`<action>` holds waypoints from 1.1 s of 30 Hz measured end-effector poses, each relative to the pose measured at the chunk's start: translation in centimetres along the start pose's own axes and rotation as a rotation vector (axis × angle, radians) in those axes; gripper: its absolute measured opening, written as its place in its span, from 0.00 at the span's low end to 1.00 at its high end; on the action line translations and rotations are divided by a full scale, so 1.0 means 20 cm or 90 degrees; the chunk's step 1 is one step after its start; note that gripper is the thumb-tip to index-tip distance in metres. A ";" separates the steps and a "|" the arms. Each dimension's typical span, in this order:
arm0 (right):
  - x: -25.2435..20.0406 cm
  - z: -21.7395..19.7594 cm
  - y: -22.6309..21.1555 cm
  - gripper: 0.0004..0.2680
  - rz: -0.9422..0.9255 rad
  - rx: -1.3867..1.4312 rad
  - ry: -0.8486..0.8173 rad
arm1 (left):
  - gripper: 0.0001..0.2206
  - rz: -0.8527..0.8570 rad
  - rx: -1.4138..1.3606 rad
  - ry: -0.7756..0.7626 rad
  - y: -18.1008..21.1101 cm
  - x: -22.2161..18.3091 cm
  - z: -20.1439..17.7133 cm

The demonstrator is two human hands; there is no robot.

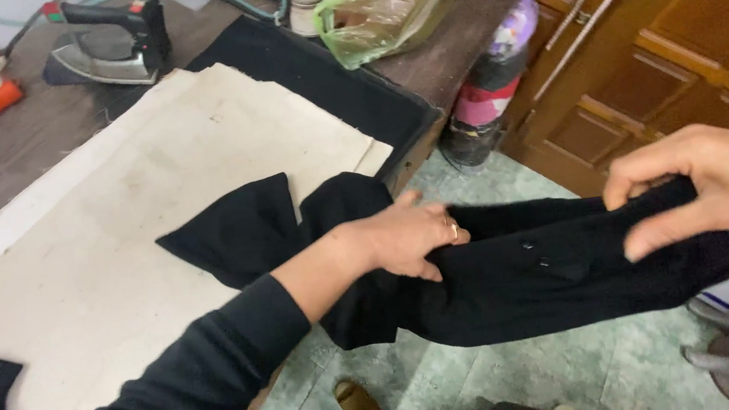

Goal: Ironing and pressing black fabric pieces on a workbench in a garment factory setting.

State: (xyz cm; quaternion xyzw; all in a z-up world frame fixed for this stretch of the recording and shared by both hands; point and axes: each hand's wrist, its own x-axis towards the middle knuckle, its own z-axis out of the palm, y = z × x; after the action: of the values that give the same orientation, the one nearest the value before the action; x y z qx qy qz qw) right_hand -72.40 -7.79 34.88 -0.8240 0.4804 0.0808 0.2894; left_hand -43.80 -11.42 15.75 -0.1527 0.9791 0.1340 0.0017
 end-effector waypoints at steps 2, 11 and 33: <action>-0.07 0.09 0.17 0.13 0.138 0.005 -0.085 | 0.30 0.016 -0.012 -0.008 0.12 0.06 0.10; -0.43 0.22 1.11 0.17 0.337 -0.176 -0.118 | 0.14 0.178 0.088 0.090 0.30 0.03 -0.13; 0.46 -0.30 -0.30 0.10 -0.279 0.144 0.314 | 0.15 -0.520 -0.110 0.262 0.31 -1.30 -1.02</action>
State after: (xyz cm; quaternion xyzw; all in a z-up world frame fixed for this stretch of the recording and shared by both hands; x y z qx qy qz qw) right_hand -63.50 -15.73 38.47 -0.8650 0.3534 -0.2383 0.2649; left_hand -20.06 -3.28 38.11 -0.5491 0.8038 0.1707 -0.1527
